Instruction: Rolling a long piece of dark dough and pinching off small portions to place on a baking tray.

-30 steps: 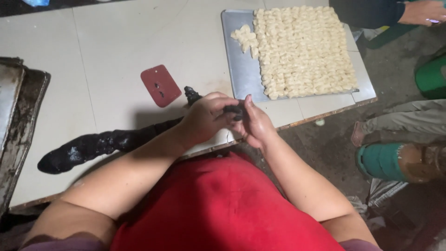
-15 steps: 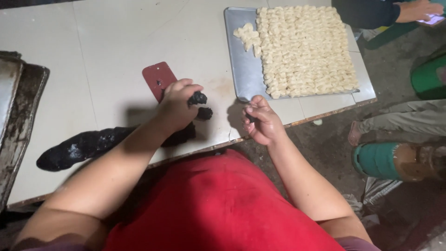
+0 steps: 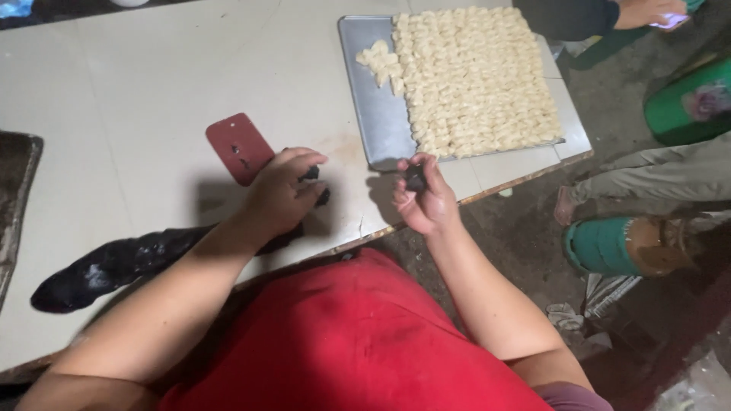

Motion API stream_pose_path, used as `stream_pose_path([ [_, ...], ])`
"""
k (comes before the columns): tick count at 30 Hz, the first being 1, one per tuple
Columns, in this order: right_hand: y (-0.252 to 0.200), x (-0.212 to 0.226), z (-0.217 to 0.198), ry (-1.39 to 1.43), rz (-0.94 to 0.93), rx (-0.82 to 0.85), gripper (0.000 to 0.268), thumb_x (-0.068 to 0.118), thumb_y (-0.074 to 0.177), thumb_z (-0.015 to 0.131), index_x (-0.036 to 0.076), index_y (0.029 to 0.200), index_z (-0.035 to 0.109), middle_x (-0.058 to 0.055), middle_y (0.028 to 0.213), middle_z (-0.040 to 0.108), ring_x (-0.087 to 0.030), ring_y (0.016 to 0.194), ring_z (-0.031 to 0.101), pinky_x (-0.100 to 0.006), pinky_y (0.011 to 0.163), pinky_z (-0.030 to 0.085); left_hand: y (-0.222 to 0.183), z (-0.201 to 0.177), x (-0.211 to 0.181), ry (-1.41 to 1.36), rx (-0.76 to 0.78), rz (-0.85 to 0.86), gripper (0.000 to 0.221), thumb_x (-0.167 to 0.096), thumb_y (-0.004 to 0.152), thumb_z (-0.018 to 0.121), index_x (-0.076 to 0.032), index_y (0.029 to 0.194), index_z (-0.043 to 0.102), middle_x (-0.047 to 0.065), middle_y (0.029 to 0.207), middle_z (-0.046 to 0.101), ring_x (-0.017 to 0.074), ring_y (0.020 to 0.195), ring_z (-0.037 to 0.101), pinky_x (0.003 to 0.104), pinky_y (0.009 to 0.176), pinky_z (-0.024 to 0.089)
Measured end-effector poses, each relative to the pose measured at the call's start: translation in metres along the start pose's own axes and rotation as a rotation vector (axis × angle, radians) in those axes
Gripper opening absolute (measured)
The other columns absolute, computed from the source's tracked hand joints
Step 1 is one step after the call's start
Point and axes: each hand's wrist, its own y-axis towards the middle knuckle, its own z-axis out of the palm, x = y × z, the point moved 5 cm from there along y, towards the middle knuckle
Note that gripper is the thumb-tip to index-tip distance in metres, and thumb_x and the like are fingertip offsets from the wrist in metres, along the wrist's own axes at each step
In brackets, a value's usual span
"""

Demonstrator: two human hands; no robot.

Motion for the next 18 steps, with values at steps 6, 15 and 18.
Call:
stream_pose_path([
  [6,0.002,-0.003,0.031,-0.013,0.095,-0.154,0.042,0.053,0.101,0.058,0.012,0.093,0.063,-0.013,0.095,0.063,-0.022,0.079,0.061,-0.029,0.065,0.049,0.017,0.022,-0.041,-0.030,0.097,0.109,0.030,-0.022,0.092,0.074,-0.025,0.122,0.070,0.002,0.118,0.070,0.0297,0.105,0.071,0.045,0.090,0.057],
  [15,-0.013,-0.005,0.077,0.064,0.070,-0.180,0.024,0.020,0.111,0.041,0.014,0.133,0.048,-0.018,0.105,0.063,-0.026,0.088,0.069,-0.031,0.080,0.062,0.026,0.053,-0.066,0.250,-0.040,0.278,0.042,-0.034,0.088,0.080,-0.028,0.125,0.062,0.000,0.103,0.068,0.0255,0.099,0.070,0.047,0.086,0.056],
  [18,-0.017,-0.014,0.082,0.087,0.075,-0.212,0.021,0.023,0.112,0.043,0.015,0.131,0.048,-0.005,0.093,0.050,-0.014,0.077,0.056,-0.020,0.074,0.055,0.029,0.073,-0.059,0.283,-0.039,0.262,0.032,-0.035,0.089,0.076,-0.028,0.118,0.064,-0.003,0.095,0.065,0.0228,0.096,0.068,0.043,0.086,0.056],
])
